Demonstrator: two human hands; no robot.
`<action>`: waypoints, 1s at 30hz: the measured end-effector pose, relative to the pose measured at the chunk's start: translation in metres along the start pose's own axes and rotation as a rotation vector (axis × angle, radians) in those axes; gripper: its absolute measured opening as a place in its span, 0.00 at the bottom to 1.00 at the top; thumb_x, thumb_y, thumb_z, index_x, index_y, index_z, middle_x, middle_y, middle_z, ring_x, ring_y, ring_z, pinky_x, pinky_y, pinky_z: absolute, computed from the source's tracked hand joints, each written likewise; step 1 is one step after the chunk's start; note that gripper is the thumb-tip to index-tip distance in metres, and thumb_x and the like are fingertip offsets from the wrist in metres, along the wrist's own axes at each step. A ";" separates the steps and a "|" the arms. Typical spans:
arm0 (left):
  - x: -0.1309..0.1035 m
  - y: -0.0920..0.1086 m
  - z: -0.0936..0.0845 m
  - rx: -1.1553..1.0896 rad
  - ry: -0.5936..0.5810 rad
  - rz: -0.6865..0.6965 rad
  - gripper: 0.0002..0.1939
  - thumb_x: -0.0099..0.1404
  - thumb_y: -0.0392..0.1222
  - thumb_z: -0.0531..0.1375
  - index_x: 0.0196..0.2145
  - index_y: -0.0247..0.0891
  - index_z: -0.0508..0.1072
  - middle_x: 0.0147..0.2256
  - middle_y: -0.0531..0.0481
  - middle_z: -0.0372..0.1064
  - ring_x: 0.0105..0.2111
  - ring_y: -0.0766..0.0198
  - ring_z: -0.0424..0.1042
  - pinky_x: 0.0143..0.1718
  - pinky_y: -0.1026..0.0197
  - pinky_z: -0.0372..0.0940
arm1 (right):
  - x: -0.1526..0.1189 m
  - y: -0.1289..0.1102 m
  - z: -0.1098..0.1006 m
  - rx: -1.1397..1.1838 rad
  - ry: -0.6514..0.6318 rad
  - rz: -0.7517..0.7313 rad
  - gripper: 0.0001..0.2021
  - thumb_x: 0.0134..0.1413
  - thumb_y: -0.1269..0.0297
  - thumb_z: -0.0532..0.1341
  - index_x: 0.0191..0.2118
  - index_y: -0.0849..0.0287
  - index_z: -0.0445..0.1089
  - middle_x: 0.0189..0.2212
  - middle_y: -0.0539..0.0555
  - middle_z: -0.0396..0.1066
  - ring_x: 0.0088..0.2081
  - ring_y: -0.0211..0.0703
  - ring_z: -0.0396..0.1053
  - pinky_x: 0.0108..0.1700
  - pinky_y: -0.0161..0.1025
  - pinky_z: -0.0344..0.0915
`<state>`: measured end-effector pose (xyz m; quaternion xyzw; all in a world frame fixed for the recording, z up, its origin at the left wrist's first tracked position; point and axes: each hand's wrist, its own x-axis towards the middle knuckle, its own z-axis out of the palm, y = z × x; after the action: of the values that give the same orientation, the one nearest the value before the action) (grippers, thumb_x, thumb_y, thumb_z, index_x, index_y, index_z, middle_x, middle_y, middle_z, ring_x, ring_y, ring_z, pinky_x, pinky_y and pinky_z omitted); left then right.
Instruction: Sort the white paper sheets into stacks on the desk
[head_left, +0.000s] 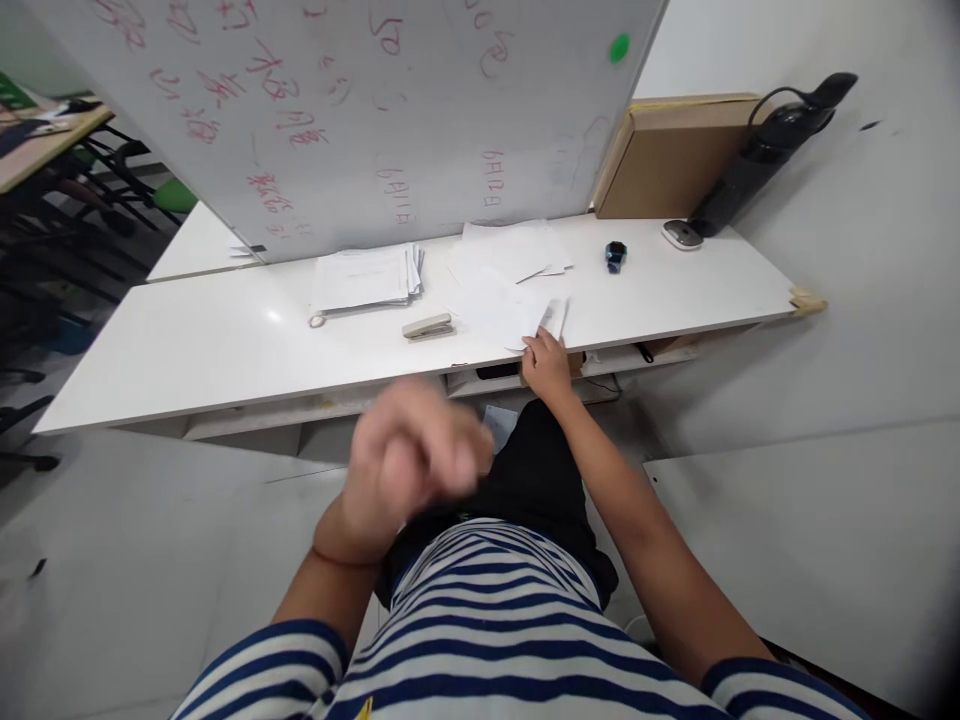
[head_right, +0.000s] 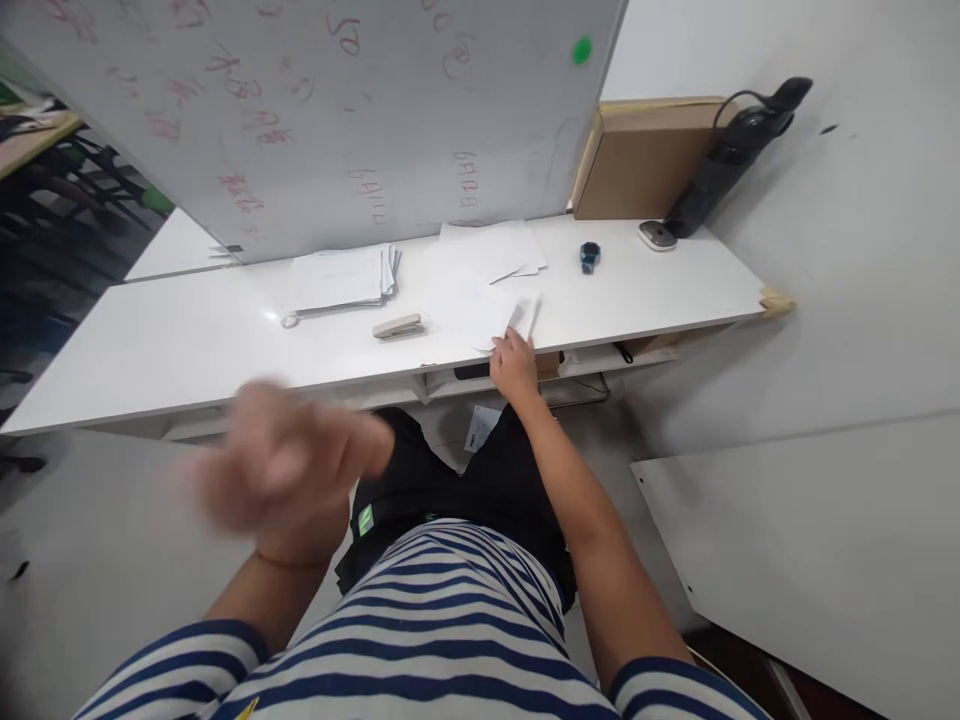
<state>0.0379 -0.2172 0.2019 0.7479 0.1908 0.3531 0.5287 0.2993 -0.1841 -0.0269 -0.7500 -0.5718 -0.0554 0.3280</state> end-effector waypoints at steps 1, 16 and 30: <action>0.020 -0.014 -0.011 0.016 0.068 0.012 0.25 0.62 0.70 0.41 0.33 0.53 0.68 0.16 0.56 0.53 0.13 0.65 0.56 0.16 0.59 0.59 | 0.001 -0.001 -0.003 -0.014 -0.005 0.019 0.17 0.59 0.66 0.49 0.48 0.61 0.71 0.57 0.65 0.62 0.60 0.55 0.55 0.62 0.62 0.43; 0.122 -0.235 -0.184 1.500 -0.194 -0.348 0.24 0.67 0.39 0.47 0.61 0.40 0.57 0.62 0.41 0.54 0.60 0.51 0.55 0.53 0.50 0.53 | -0.094 -0.014 0.000 0.060 0.248 0.515 0.34 0.59 0.54 0.50 0.67 0.61 0.41 0.68 0.67 0.33 0.68 0.58 0.30 0.62 0.66 0.36; 0.119 -0.195 -0.162 1.439 0.259 -0.194 0.15 0.68 0.43 0.47 0.41 0.40 0.72 0.41 0.44 0.73 0.41 0.55 0.70 0.33 0.59 0.55 | -0.015 -0.008 -0.034 1.027 -0.083 1.110 0.27 0.54 0.40 0.54 0.30 0.63 0.71 0.28 0.61 0.76 0.23 0.37 0.70 0.19 0.30 0.61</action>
<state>0.0173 0.0395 0.0909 0.8419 0.5014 0.1776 -0.0908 0.2968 -0.2142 -0.0043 -0.6821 -0.0761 0.4195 0.5942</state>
